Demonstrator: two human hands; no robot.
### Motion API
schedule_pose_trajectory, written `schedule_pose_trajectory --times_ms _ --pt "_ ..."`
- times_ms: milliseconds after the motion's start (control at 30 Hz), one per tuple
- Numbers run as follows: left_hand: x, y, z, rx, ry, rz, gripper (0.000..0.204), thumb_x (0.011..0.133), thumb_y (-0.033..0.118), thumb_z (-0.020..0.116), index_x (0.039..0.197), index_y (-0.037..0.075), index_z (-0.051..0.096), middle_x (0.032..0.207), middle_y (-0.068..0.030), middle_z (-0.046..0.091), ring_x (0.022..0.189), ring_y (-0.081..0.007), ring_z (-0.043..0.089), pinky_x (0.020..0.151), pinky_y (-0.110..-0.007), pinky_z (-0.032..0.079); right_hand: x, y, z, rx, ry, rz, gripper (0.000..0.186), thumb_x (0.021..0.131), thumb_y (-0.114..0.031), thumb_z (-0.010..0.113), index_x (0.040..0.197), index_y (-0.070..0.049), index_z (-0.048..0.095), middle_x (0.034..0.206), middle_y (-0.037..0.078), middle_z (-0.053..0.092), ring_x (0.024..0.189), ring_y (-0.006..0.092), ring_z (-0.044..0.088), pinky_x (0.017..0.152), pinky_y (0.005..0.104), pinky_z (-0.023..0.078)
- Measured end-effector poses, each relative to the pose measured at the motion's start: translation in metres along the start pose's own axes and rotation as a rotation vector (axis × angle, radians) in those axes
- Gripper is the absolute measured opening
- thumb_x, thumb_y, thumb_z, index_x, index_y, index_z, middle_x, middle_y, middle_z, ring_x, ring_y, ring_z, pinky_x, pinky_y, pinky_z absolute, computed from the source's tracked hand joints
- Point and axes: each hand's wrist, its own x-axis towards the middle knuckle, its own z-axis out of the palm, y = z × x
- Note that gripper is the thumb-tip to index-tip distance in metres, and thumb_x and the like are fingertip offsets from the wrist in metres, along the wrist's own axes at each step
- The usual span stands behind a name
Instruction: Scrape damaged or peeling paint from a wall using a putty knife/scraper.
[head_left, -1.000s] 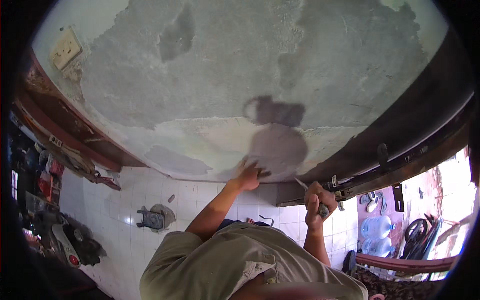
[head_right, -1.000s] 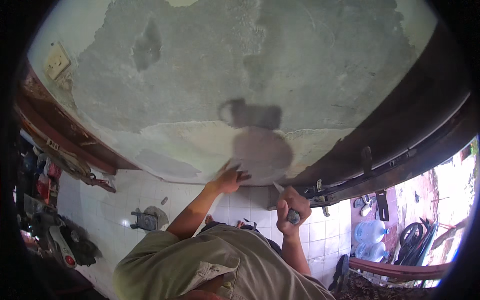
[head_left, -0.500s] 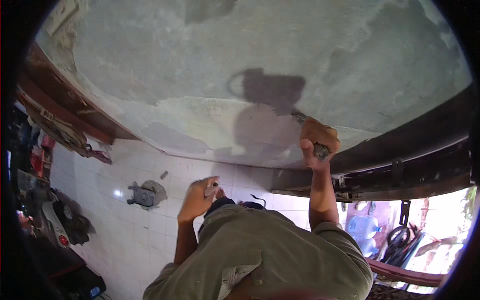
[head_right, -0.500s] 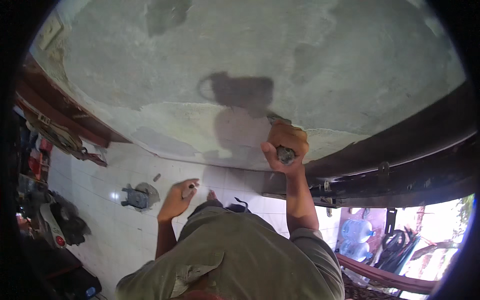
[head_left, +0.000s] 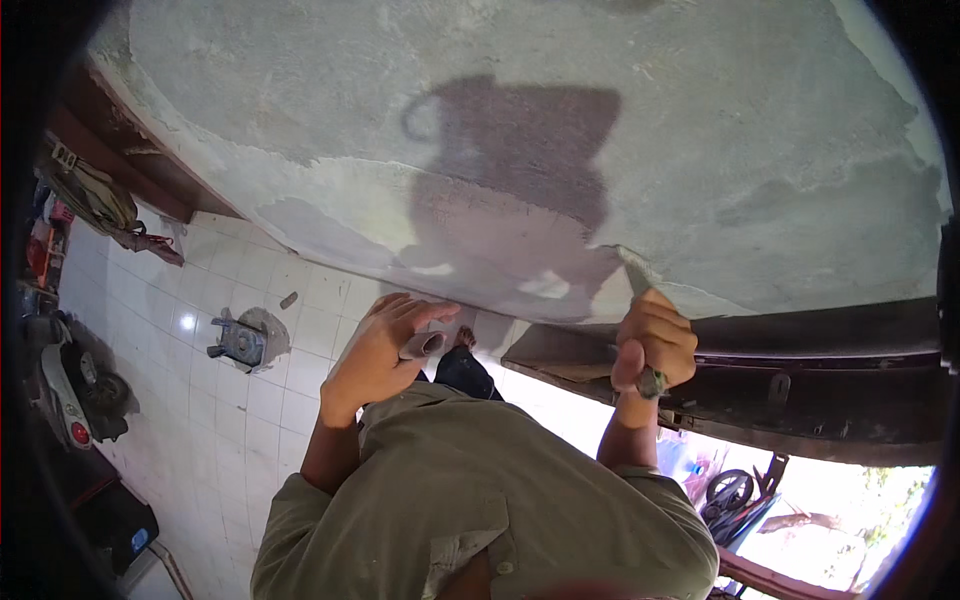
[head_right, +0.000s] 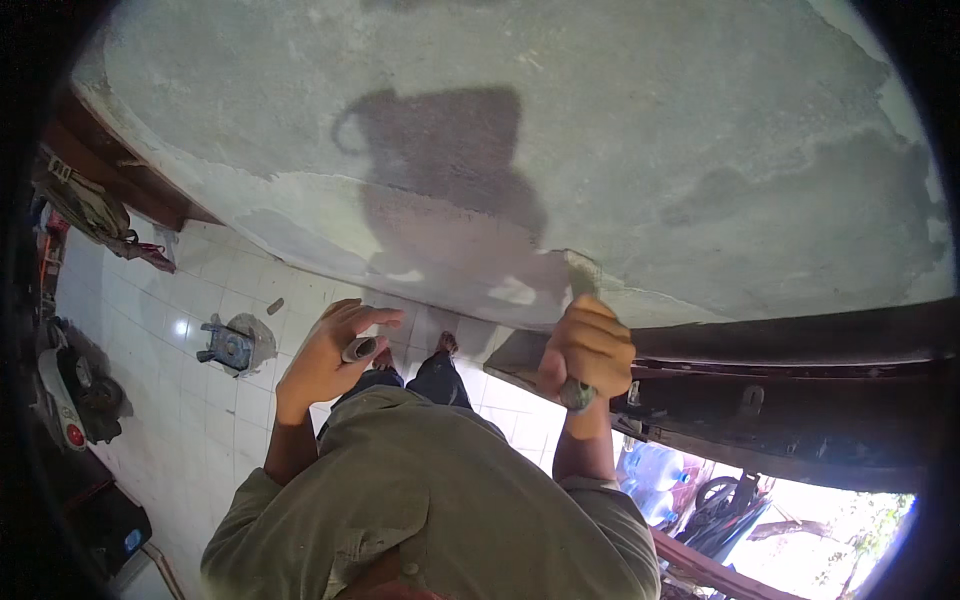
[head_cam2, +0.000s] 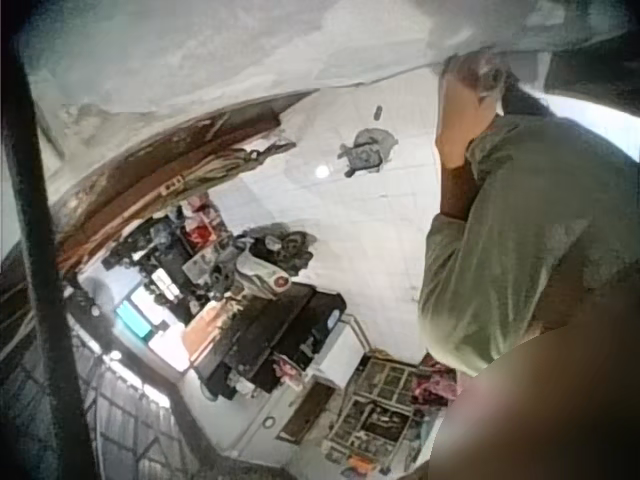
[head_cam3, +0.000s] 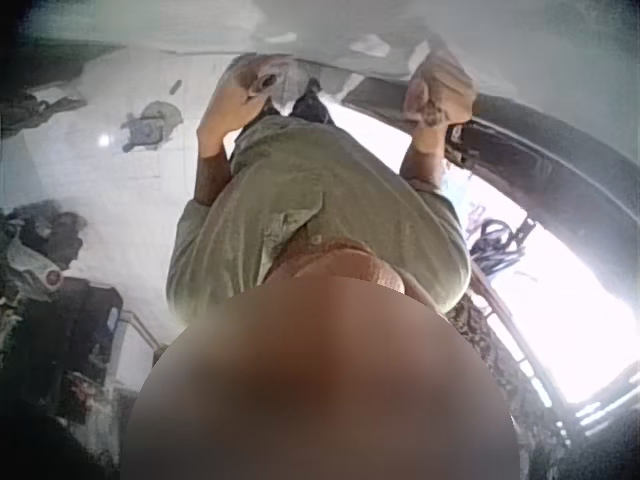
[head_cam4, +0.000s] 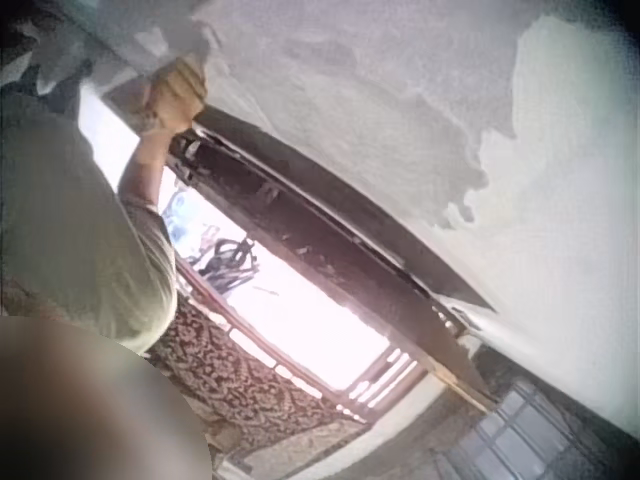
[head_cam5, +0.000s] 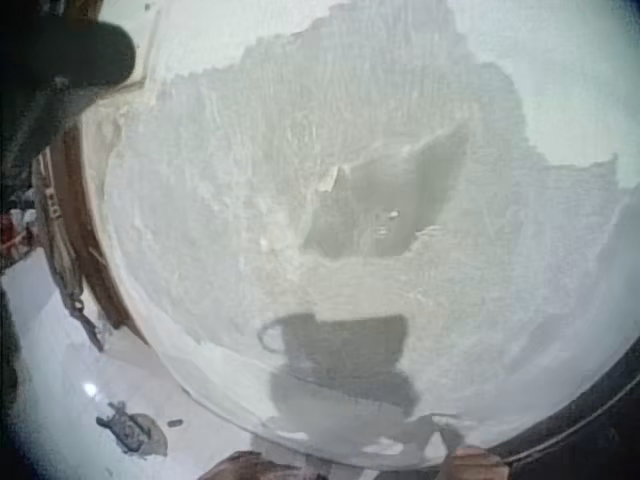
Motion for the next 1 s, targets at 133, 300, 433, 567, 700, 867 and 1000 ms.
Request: schedule_pose_trajectory --times_ms 133,300,433,567,700,867,1000 --pt "-0.002 -0.014 0.004 0.047 0.010 -0.075 0.034 0.089 0.010 0.067 0.123 0.010 0.064 0.106 -0.0075 0.071 0.100 -0.0306 0.063 0.101 -0.043 0.042 0.009 0.009 -0.010 -0.018 -0.061 0.035 0.041 0.087 -0.002 0.059 0.054 -0.003 0.034 0.051 0.005 0.043 0.044 0.0198 0.043 0.046 0.0298 0.034" --pt "0.009 -0.015 0.005 0.046 -0.035 -0.051 0.035 0.088 0.009 0.067 0.123 0.010 0.064 0.106 -0.0078 0.071 0.099 -0.0313 0.063 0.101 -0.043 0.043 0.009 0.018 -0.013 -0.107 -0.110 0.000 0.036 0.079 0.001 0.060 0.053 -0.004 0.036 0.053 0.005 0.045 0.045 0.0195 0.044 0.047 0.0301 0.035" --pt "0.020 -0.012 0.004 0.103 -0.008 -0.006 0.035 0.089 0.012 0.067 0.124 0.011 0.064 0.107 -0.0086 0.071 0.102 -0.0326 0.063 0.103 -0.044 0.042 0.008 -0.011 -0.016 0.051 -0.040 0.040 0.052 0.093 -0.016 0.067 0.051 -0.002 0.040 0.052 0.006 0.045 0.045 0.0163 0.045 0.048 0.0283 0.035" --pt "0.025 -0.004 0.007 0.050 -0.003 0.023 0.035 0.089 0.013 0.067 0.124 0.011 0.064 0.108 -0.0092 0.071 0.103 -0.0332 0.063 0.104 -0.044 0.041 -0.032 0.027 -0.018 -0.316 0.061 0.216 0.054 0.095 -0.023 0.066 0.052 -0.002 0.042 0.050 0.005 0.044 0.044 0.0158 0.043 0.049 0.0290 0.035" --pt "0.021 -0.007 0.011 0.081 -0.081 -0.017 0.037 0.089 0.012 0.067 0.125 0.011 0.063 0.110 -0.0096 0.072 0.104 -0.0331 0.063 0.105 -0.045 0.041 -0.003 -0.002 -0.013 -0.136 0.087 0.132 0.053 0.098 -0.024 0.062 0.056 -0.001 0.040 0.050 0.004 0.044 0.043 0.0167 0.041 0.048 0.0305 0.033" --pt "0.008 -0.008 0.018 0.101 -0.094 -0.047 0.037 0.089 0.012 0.067 0.126 0.011 0.063 0.105 -0.0100 0.073 0.101 -0.0313 0.065 0.106 -0.044 0.040 -0.003 -0.005 -0.014 0.068 0.117 0.088 0.053 0.095 -0.010 0.062 0.051 -0.004 0.033 0.048 0.002 0.041 0.041 0.0156 0.039 0.047 0.0277 0.032" --pt "0.014 -0.006 0.015 0.083 -0.072 -0.031 0.037 0.089 0.013 0.067 0.126 0.010 0.063 0.105 -0.0106 0.072 0.101 -0.0320 0.065 0.105 -0.044 0.041 -0.004 0.025 -0.014 -0.031 0.078 -0.022 0.046 0.090 -0.014 0.068 0.055 -0.002 0.039 0.050 0.008 0.048 0.043 0.0155 0.045 0.047 0.0293 0.035"
